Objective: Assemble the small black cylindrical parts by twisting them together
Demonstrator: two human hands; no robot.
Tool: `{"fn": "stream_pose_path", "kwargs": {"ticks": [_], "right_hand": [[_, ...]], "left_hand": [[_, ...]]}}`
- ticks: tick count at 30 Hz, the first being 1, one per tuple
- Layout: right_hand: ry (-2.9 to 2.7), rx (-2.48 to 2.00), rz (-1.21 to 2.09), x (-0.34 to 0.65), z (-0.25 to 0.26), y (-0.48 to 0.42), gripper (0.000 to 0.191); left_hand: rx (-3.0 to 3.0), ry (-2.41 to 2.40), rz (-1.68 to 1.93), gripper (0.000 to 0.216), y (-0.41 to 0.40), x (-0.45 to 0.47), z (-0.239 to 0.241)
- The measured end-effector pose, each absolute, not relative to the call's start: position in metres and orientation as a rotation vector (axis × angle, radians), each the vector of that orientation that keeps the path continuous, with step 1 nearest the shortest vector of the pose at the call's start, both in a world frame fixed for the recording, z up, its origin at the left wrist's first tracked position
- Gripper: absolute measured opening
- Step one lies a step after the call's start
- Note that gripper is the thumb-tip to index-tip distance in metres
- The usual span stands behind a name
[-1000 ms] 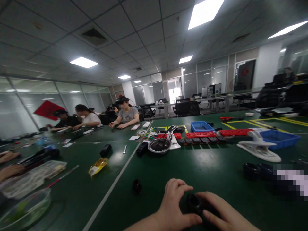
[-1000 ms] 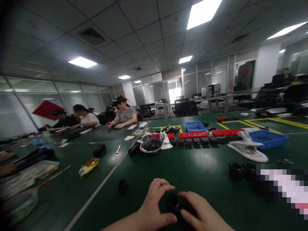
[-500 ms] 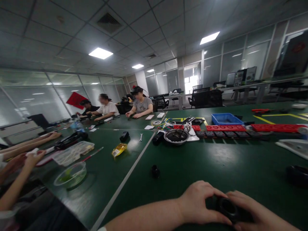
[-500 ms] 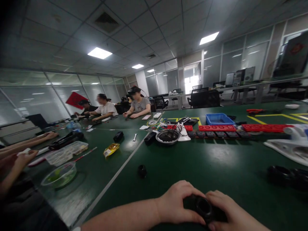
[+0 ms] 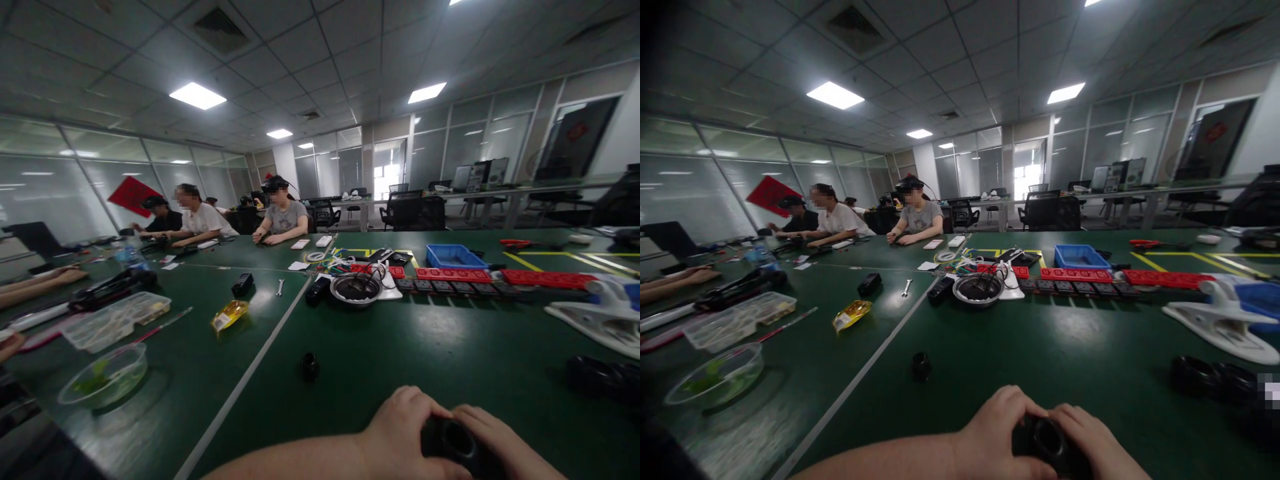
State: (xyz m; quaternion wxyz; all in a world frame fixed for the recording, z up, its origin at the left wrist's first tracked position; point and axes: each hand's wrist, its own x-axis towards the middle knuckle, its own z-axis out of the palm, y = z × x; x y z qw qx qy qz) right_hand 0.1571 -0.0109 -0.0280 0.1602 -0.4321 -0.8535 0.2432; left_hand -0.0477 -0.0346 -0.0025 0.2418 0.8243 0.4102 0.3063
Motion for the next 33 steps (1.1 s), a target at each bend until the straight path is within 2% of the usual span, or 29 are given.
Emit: {"fn": "stream_pose_path", "kwargs": {"ticks": [6, 8, 12, 14, 16, 18, 20, 22, 24, 27, 30, 33], "right_hand": [[-2.394, -1.117, 0.92, 0.16, -0.016, -0.008, 0.034], [-2.415, -1.146, 0.867, 0.153, -0.012, -0.011, 0.026], [-2.403, -1.351, 0.588, 0.136, -0.005, -0.024, 0.022], [-2.394, -1.435, 0.412, 0.129, 0.0, -0.032, 0.023], [-2.416, -1.438, 0.263, 0.127, 0.004, -0.035, 0.033], [-2.435, -1.389, 0.295, 0.131, 0.008, -0.034, 0.046], [-2.476, -1.252, 0.465, 0.139, 0.01, -0.031, 0.056], [-2.52, -1.108, 0.654, 0.148, 0.013, -0.026, 0.05], [-2.533, -1.039, 0.785, 0.155, 0.014, -0.022, 0.035], [-2.468, -1.107, 0.843, 0.157, 0.012, -0.019, 0.028], [-2.424, -1.257, 0.723, 0.149, 0.008, -0.025, 0.034], [-2.454, -1.397, 0.418, 0.138, 0.004, -0.034, 0.038]], "left_hand": [[2.348, 0.976, 0.792, 0.059, -0.03, -0.052, -0.001], [2.329, 1.009, 0.795, 0.056, -0.031, -0.049, -0.002], [2.186, 1.235, 0.832, 0.049, -0.039, -0.039, -0.001], [2.122, 1.346, 0.847, 0.043, -0.045, -0.036, 0.003], [2.118, 1.373, 0.827, 0.036, -0.046, -0.036, 0.006], [2.141, 1.284, 0.824, 0.033, -0.043, -0.037, 0.009], [2.162, 1.133, 0.77, 0.032, -0.039, -0.04, 0.011], [2.169, 1.028, 0.716, 0.032, -0.037, -0.043, 0.014], [2.183, 0.986, 0.72, 0.032, -0.037, -0.045, 0.016], [2.166, 1.016, 0.744, 0.031, -0.042, -0.043, 0.017], [2.059, 1.141, 0.74, 0.028, -0.047, -0.038, 0.014], [1.989, 1.273, 0.765, 0.028, -0.048, -0.034, 0.009]]}}
